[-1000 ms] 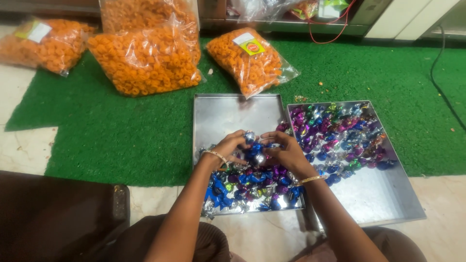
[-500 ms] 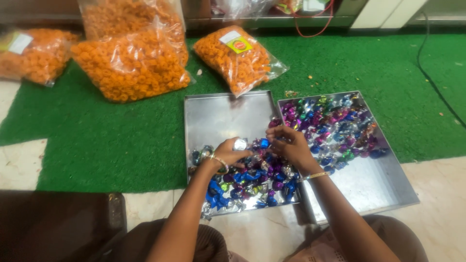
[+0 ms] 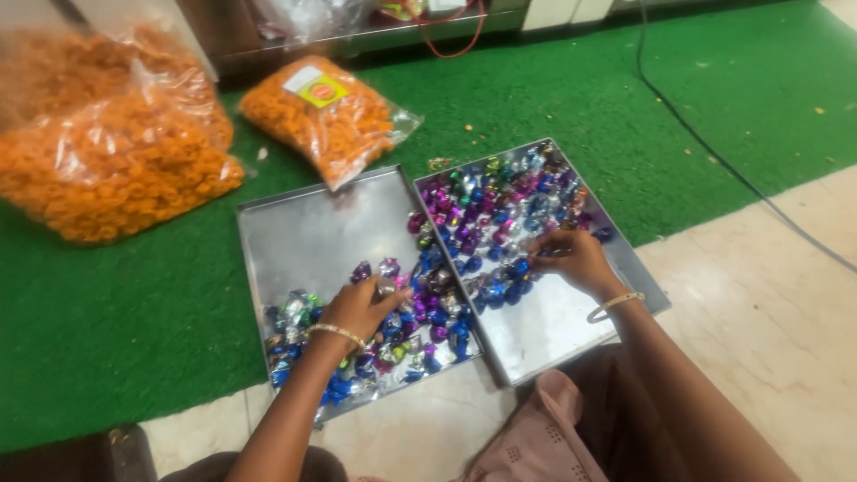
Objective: Sorting and arranging wrapped candies in a metal tray.
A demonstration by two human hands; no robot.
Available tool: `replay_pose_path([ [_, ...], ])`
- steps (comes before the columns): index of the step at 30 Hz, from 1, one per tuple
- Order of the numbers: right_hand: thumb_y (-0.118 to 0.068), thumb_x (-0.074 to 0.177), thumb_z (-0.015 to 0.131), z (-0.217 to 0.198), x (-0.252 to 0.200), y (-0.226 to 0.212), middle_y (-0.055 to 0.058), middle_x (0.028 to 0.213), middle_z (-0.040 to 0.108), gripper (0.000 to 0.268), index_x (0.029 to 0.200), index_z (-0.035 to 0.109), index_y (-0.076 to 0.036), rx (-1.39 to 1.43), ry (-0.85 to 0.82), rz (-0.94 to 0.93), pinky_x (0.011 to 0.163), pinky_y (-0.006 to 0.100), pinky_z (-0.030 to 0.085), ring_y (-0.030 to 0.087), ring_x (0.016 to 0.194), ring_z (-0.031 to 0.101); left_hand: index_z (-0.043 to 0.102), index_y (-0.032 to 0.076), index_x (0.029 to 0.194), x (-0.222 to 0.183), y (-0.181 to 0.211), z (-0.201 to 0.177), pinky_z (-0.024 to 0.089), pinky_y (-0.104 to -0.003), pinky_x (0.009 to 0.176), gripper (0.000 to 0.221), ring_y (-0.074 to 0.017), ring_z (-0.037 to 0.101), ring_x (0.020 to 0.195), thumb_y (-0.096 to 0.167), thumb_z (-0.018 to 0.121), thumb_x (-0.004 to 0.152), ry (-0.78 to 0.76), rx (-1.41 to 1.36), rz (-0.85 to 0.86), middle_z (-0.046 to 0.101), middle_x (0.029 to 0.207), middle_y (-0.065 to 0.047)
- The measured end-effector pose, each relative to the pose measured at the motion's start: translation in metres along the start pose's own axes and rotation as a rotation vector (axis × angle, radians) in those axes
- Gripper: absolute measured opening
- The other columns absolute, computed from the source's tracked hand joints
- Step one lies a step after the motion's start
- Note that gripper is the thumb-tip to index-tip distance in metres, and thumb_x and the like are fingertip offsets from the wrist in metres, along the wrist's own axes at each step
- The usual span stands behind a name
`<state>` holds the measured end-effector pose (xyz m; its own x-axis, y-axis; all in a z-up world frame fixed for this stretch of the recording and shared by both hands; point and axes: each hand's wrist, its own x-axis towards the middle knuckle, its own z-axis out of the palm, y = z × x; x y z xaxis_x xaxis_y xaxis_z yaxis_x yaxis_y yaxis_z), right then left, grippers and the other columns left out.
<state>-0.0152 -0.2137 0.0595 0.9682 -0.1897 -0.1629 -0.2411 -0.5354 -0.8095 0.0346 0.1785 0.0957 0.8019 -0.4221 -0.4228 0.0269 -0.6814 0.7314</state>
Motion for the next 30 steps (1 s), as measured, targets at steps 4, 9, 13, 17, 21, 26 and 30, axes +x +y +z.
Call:
replay_pose_path([
  [4,-0.004,0.078,0.082,-0.012,-0.007,0.023,0.007,0.097,0.080,0.025,0.103,0.078,-0.004,-0.092,0.024,-0.020,0.078,0.029,0.062,0.015,0.087,0.078,0.063,0.009,0.117,0.012,-0.017,0.054,0.058,-0.036,0.065,0.051,-0.0219,0.074,0.066,0.051,0.067,0.088,-0.012,-0.038,0.088,0.076,0.093,-0.010],
  [9,-0.001,0.076,0.082,-0.013,-0.007,0.041,0.006,0.093,0.080,0.024,0.099,0.078,-0.006,-0.126,0.154,-0.098,0.075,0.028,0.061,0.015,0.085,0.077,0.061,0.008,0.122,0.029,-0.045,0.126,0.055,-0.039,0.085,0.038,-0.0265,0.071,0.098,0.028,0.071,0.091,0.025,-0.152,0.576,0.071,0.110,-0.011],
  [13,-0.002,0.079,0.081,-0.014,-0.011,0.044,0.005,0.091,0.080,0.021,0.099,0.079,-0.007,-0.058,0.265,-0.015,0.073,0.028,0.061,0.015,0.083,0.077,0.062,0.008,0.123,0.029,0.000,0.137,0.056,-0.040,0.081,0.039,-0.0279,0.071,0.095,0.025,0.070,0.089,0.008,-0.180,0.599,0.071,0.106,-0.014],
  [17,-0.007,0.078,0.084,-0.009,-0.008,0.060,0.007,0.091,0.080,0.025,0.102,0.078,-0.009,-0.118,0.278,0.031,0.073,0.029,0.060,0.016,0.082,0.078,0.068,0.013,0.118,0.023,0.079,0.136,0.058,-0.041,0.073,0.036,-0.0241,0.074,0.079,0.037,0.071,0.091,-0.051,0.030,0.251,0.077,0.096,-0.008],
  [21,-0.015,0.075,0.088,0.001,-0.008,0.064,0.009,0.095,0.081,0.028,0.100,0.078,-0.009,-0.189,0.247,0.030,0.076,0.031,0.059,0.018,0.084,0.079,0.073,0.018,0.115,0.025,0.127,0.148,0.058,-0.039,0.069,0.038,-0.0217,0.073,0.074,0.046,0.073,0.089,-0.063,0.202,0.098,0.077,0.086,-0.006],
  [26,-0.029,0.084,0.082,0.001,-0.022,0.029,0.008,0.096,0.081,0.024,0.098,0.079,-0.010,-0.161,0.272,0.102,0.076,0.032,0.059,0.018,0.084,0.078,0.073,0.021,0.115,0.047,0.126,0.175,0.058,-0.041,0.074,0.037,-0.0259,0.075,0.083,0.040,0.079,0.084,0.075,0.278,0.155,0.077,0.093,-0.010],
  [30,-0.037,0.092,0.074,0.000,-0.027,0.024,0.008,0.093,0.081,0.028,0.101,0.080,-0.011,-0.084,0.321,0.037,0.076,0.033,0.058,0.017,0.081,0.076,0.073,0.019,0.115,0.062,0.125,0.182,0.059,-0.043,0.079,0.037,-0.0277,0.075,0.087,0.032,0.081,0.081,0.163,0.239,0.214,0.078,0.103,-0.009],
])
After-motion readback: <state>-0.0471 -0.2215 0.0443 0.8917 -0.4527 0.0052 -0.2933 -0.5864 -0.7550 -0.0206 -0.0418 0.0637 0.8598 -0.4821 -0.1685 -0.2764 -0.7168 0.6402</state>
